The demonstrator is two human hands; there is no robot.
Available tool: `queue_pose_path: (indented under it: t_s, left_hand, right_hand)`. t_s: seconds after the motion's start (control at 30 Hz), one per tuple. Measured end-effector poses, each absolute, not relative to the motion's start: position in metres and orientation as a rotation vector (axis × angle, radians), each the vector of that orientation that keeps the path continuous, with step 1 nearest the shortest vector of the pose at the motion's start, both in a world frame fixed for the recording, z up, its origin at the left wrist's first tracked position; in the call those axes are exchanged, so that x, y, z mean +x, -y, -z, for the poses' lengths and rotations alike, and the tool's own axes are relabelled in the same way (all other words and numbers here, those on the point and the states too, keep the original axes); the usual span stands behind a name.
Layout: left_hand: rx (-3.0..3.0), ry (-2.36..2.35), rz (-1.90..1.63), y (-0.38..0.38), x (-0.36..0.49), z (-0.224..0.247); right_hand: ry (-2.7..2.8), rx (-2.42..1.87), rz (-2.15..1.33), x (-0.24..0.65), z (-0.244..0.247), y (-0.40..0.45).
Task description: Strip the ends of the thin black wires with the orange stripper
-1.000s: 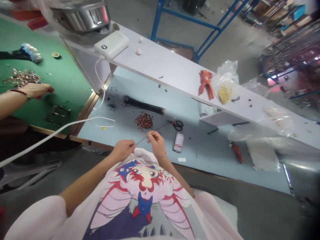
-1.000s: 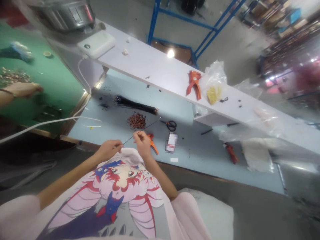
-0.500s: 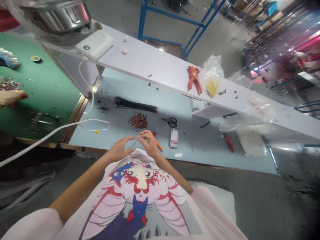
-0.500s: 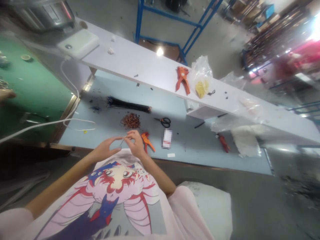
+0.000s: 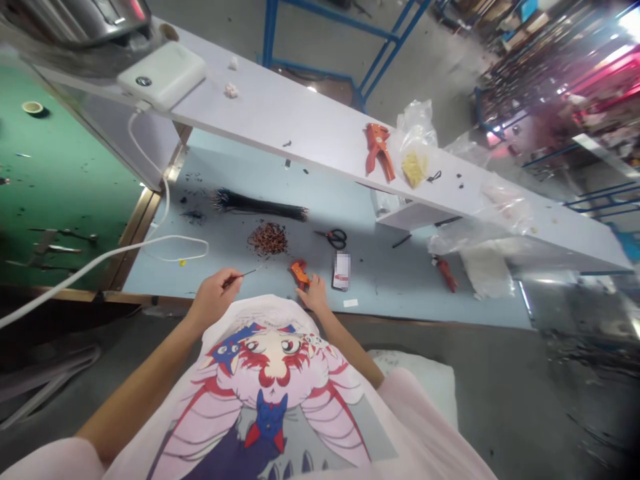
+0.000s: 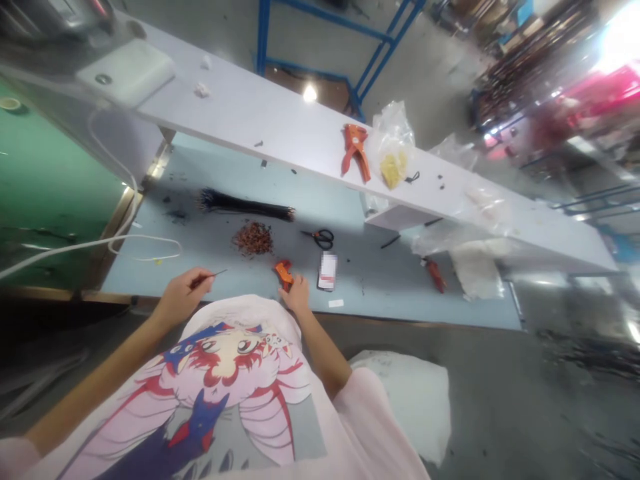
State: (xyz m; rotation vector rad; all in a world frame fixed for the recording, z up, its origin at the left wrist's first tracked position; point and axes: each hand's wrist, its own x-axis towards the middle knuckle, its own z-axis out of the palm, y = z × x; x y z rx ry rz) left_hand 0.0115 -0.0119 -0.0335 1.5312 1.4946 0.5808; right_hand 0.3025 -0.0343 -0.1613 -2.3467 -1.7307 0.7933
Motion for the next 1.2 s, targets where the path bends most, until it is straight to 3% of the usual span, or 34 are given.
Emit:
queue_pose_path:
  t_s: [0.27,0.53,0.73,1.0,1.2]
  left_hand:
    - [1.650,-1.517,-0.491,0.022,0.008,0.039]
    - [1.753,-1.465,-0.444,0.024,0.015,0.030]
    - [1.737,-1.512,-0.449,0.030,0.006,0.033]
    - [1.772,-1.426,-0.370,0.025,0.016,0.042]
    - [1.814,-1.386,-0.345,0.027,0.023,0.040]
  right_hand:
    - [1.809,-2.542,-0.711,0.298,0.195,0.043]
    - [1.962,-2.396,-0.607,0.280,0.185,-0.002]
    - [1.854,-2.447,-0.465,0.317,0.171,0.015]
    - [1.988,-2.542,-0.602,0.341,0.162,0.071]
    - [2.117,-2.435,-0.638,0.294,0.173,0.030]
